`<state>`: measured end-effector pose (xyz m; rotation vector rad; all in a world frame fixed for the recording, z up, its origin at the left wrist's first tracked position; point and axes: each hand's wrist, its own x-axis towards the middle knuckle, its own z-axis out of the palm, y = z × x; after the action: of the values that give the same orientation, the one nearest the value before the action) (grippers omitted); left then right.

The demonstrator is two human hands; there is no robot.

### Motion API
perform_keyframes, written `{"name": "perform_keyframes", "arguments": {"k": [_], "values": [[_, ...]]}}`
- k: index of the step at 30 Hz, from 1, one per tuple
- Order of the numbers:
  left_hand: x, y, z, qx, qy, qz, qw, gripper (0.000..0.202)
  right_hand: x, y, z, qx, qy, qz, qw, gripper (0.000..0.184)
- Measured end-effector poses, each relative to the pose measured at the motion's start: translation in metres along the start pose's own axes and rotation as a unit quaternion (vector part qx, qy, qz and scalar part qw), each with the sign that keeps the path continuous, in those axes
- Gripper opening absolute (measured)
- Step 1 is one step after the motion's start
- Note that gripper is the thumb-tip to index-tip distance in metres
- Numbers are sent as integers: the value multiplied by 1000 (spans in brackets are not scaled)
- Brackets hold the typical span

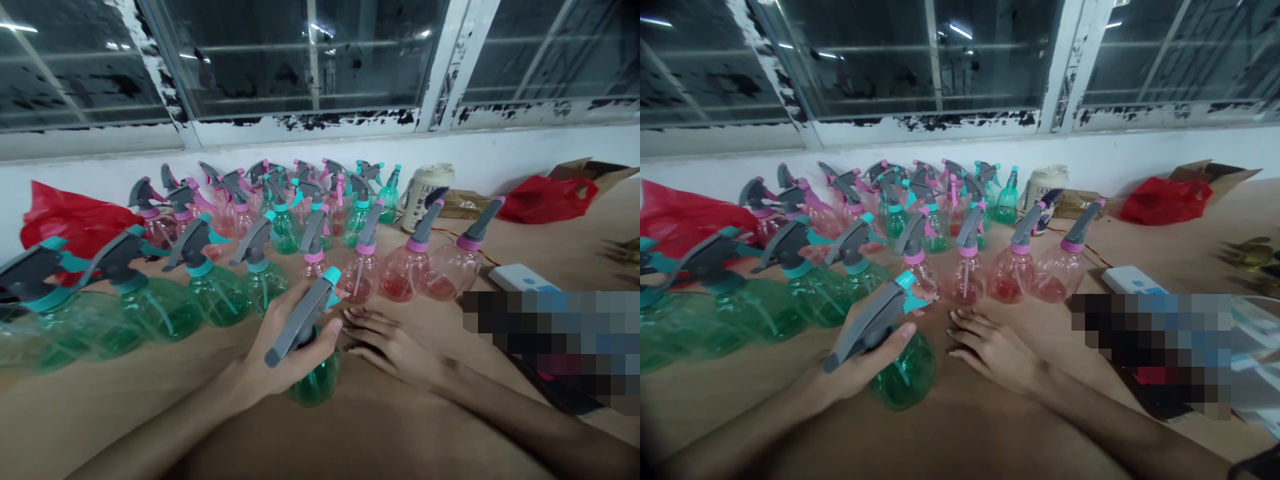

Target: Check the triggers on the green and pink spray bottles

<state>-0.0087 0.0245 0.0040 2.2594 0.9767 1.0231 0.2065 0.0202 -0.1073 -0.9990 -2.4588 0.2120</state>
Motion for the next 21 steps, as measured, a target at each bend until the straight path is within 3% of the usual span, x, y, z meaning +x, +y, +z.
{"name": "perform_keyframes", "arguments": {"k": [7, 10, 15, 21], "values": [[0, 0, 1, -13, 7, 6, 1000, 13, -1, 0, 1, 43, -19, 29, 998, 33], [1, 0, -1, -23, -6, 9, 1000, 8, -1, -1, -2, 57, -35, 48, 997, 32], [0, -1, -2, -21, -29, -14, 999, 15, -1, -1, -5, 75, -36, 58, 995, 30], [-1, -4, 1, -10, 5, 1, 1000, 13, -2, -3, -8, 81, -51, 73, 993, 33]]}}
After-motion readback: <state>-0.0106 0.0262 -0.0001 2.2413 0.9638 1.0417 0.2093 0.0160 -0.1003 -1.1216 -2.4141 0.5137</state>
